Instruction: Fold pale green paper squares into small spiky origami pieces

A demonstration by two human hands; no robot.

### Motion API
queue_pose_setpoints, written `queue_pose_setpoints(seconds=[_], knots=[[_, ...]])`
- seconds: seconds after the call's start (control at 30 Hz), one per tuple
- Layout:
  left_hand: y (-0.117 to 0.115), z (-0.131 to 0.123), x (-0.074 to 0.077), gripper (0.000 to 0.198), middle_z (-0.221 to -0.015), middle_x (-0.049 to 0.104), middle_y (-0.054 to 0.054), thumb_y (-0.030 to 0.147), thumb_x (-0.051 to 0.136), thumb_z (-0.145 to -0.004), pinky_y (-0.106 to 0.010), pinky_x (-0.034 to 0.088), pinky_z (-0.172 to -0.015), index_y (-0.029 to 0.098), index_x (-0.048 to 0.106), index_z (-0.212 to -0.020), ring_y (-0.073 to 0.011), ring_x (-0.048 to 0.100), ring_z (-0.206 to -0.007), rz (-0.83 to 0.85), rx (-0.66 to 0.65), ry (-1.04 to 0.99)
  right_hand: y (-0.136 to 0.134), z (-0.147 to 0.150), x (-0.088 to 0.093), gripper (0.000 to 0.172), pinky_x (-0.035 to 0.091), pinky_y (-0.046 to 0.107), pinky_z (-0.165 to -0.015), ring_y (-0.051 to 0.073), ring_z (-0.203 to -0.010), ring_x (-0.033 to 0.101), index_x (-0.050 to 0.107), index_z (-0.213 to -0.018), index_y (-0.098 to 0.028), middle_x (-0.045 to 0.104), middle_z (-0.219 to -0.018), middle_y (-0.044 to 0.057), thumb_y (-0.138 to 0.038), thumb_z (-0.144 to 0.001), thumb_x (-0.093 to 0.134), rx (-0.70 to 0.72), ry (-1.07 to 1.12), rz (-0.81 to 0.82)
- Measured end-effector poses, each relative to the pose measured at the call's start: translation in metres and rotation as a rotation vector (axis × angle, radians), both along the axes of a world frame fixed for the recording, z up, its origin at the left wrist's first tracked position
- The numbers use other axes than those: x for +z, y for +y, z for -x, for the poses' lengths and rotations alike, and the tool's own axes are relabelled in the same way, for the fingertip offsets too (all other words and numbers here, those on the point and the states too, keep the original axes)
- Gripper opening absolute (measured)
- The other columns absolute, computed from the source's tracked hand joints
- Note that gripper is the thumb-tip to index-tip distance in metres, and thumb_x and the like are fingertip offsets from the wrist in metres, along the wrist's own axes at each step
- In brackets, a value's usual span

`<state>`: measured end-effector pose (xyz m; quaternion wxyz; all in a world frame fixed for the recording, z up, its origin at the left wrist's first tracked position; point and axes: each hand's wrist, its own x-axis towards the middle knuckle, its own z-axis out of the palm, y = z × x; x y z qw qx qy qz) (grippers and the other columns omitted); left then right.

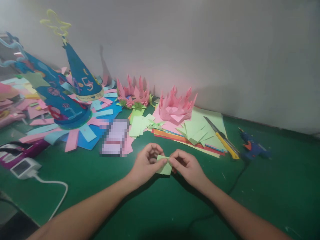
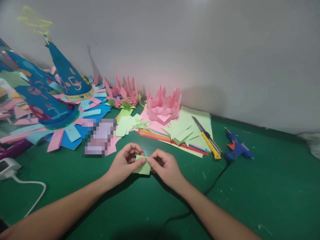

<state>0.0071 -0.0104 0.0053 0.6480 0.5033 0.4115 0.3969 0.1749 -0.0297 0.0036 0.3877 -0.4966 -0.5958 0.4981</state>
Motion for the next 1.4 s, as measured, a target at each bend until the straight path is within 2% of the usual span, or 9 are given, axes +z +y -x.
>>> queue_pose_setpoints(seconds=[0.13, 0.3, 0.73, 0.9, 1.03, 1.2, 1.3, 1.4], knots=[[0.000, 0.000, 0.000, 0.028, -0.078, 0.051, 0.004, 0.025, 0.069, -0.071, -0.017, 0.039, -0.053, 0.018, 0.046, -0.086, -0.0041, 0.047, -0.058, 0.016, -0.005, -0.036, 0.000, 0.000, 0.000, 0.028, 0.042, 0.022, -0.051, 0.010, -0.052, 0.052, 0.055, -0.070, -0.018, 0.052, -0.058, -0.003, -0.043, -0.082, 0.058, -0.003, 0.026, 0.015], [0.001, 0.001, 0.001, 0.027, -0.078, 0.053, 0.003, 0.024, 0.068, -0.072, -0.016, 0.041, -0.055, 0.018, 0.045, -0.085, -0.0055, 0.050, -0.064, -0.022, 0.036, -0.044, 0.001, -0.002, 0.002, 0.025, 0.044, 0.024, -0.053, 0.011, -0.054, 0.052, 0.056, -0.077, -0.018, 0.053, -0.060, -0.003, -0.043, -0.080, 0.060, -0.005, 0.075, 0.026], [-0.002, 0.001, 0.003, 0.025, -0.076, 0.054, 0.003, 0.020, 0.067, -0.073, -0.017, 0.043, -0.057, 0.018, 0.044, -0.083, -0.0067, 0.050, -0.065, -0.035, -0.011, -0.079, -0.001, -0.003, 0.000, 0.023, 0.042, 0.024, -0.055, 0.011, -0.057, 0.049, 0.053, -0.071, -0.019, 0.051, -0.066, -0.002, -0.037, -0.084, 0.056, -0.022, 0.047, -0.056], [0.001, 0.001, 0.001, 0.022, -0.078, 0.051, 0.002, 0.019, 0.066, -0.074, -0.016, 0.042, -0.057, 0.018, 0.045, -0.082, -0.0072, 0.050, -0.070, -0.082, 0.085, -0.061, 0.001, -0.004, -0.002, 0.018, 0.043, 0.023, -0.055, 0.010, -0.059, 0.050, 0.054, -0.083, -0.020, 0.052, -0.070, -0.003, -0.036, -0.080, 0.061, -0.002, 0.078, -0.010], [0.002, 0.001, -0.001, 0.019, -0.081, 0.050, 0.002, 0.020, 0.064, -0.076, -0.016, 0.043, -0.060, 0.019, 0.047, -0.084, -0.0084, 0.051, -0.074, -0.150, 0.122, -0.058, 0.003, -0.003, -0.002, 0.022, 0.042, 0.022, -0.052, 0.009, -0.055, 0.048, 0.053, -0.080, -0.019, 0.051, -0.066, -0.004, -0.039, -0.079, 0.062, 0.000, 0.055, 0.054], [0.000, 0.001, -0.002, 0.021, -0.080, 0.053, 0.000, 0.019, 0.061, -0.077, -0.019, 0.044, -0.060, 0.018, 0.054, -0.096, -0.0107, 0.053, -0.073, -0.190, 0.023, 0.114, 0.003, -0.003, -0.001, 0.022, 0.042, 0.022, -0.054, 0.010, -0.057, 0.049, 0.053, -0.077, -0.019, 0.052, -0.066, -0.003, -0.039, -0.080, 0.060, -0.026, 0.016, 0.016], [-0.002, 0.003, -0.005, 0.017, -0.080, 0.058, -0.002, 0.022, 0.060, -0.078, -0.023, 0.045, -0.067, 0.017, 0.061, -0.094, -0.0122, 0.054, -0.073, -0.237, -0.025, 0.230, 0.003, -0.004, 0.000, 0.022, 0.043, 0.023, -0.056, 0.011, -0.062, 0.051, 0.055, -0.076, -0.018, 0.055, -0.069, 0.000, -0.039, -0.081, 0.059, -0.026, -0.024, -0.014], [-0.002, 0.004, -0.008, 0.015, -0.081, 0.060, -0.003, 0.027, 0.061, -0.078, -0.024, 0.045, -0.067, 0.018, 0.064, -0.090, -0.0129, 0.054, -0.073, -0.223, -0.041, 0.237, 0.002, -0.004, 0.001, 0.022, 0.041, 0.023, -0.054, 0.011, -0.058, 0.048, 0.055, -0.075, -0.018, 0.053, -0.066, -0.001, -0.039, -0.081, 0.058, -0.028, -0.064, -0.031]])
